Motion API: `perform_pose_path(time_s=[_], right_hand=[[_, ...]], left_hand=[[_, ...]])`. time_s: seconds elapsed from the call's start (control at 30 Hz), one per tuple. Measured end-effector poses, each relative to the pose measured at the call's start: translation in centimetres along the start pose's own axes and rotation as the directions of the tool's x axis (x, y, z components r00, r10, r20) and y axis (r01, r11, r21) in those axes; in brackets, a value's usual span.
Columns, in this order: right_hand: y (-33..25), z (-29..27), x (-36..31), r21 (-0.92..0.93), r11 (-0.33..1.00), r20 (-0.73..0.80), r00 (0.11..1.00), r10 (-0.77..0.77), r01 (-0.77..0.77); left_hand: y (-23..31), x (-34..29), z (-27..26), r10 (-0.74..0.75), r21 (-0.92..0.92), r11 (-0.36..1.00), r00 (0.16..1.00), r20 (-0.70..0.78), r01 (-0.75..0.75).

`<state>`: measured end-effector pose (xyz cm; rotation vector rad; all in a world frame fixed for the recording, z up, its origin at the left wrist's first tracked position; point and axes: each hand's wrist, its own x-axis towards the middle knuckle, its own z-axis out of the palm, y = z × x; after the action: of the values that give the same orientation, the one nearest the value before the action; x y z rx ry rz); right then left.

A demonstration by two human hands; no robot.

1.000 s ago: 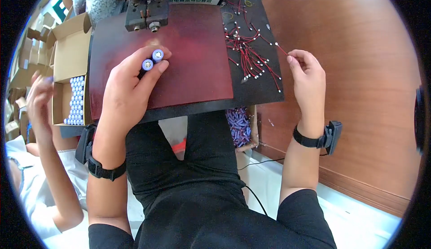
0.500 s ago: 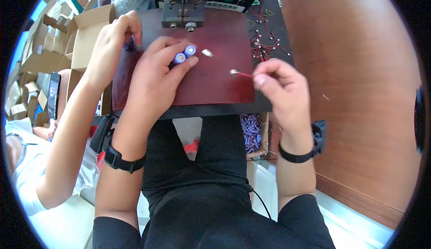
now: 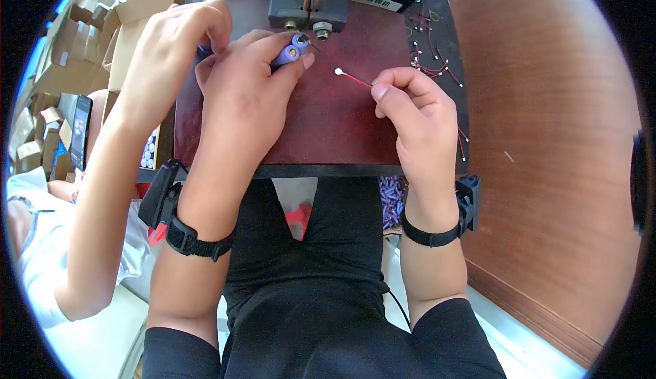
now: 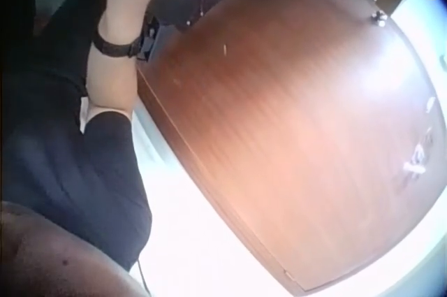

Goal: The person picks up a battery and a wire, positions them under the electrodes of a spot welder, and joins them. This process is repeated for several batteries and wires.

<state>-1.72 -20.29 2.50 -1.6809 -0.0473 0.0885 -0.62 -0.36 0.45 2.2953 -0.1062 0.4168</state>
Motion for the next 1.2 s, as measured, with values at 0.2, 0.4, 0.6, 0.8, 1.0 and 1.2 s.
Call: perform_pose_path(time_s=[0.2,0.4,0.6,0.8,1.0,1.2], right_hand=[[-0.3,0.5,0.1,-0.023,1.000,-0.025,1.000,-0.006,0.005],[-0.1,0.6,0.4,-0.015,1.000,-0.024,1.000,-0.008,0.007],[0.1,0.6,0.6,-0.064,0.997,-0.022,0.999,-0.050,0.048],[0.4,0.6,0.5,-0.002,0.999,-0.027,0.999,-0.038,0.038],[0.9,0.4,0.5,-0.069,0.995,-0.009,0.997,-0.074,0.074],[1.0,0.8,0.5,-0.106,0.990,-0.027,0.994,-0.101,0.098]], left_hand=[[-0.5,0.1,0.5,0.122,0.051,0.992,0.985,-0.123,-0.116],[-0.2,0.3,0.5,0.026,0.009,1.000,0.997,-0.073,-0.026],[-0.8,0.3,0.7,0.084,0.084,0.994,0.992,-0.091,-0.076],[-0.6,0.2,0.7,0.049,0.052,0.998,0.993,-0.105,-0.044],[-0.7,0.2,1.0,0.087,0.090,0.993,0.990,-0.109,-0.077],[-0.5,0.3,0.7,0.063,0.096,0.994,0.994,-0.092,-0.054]])
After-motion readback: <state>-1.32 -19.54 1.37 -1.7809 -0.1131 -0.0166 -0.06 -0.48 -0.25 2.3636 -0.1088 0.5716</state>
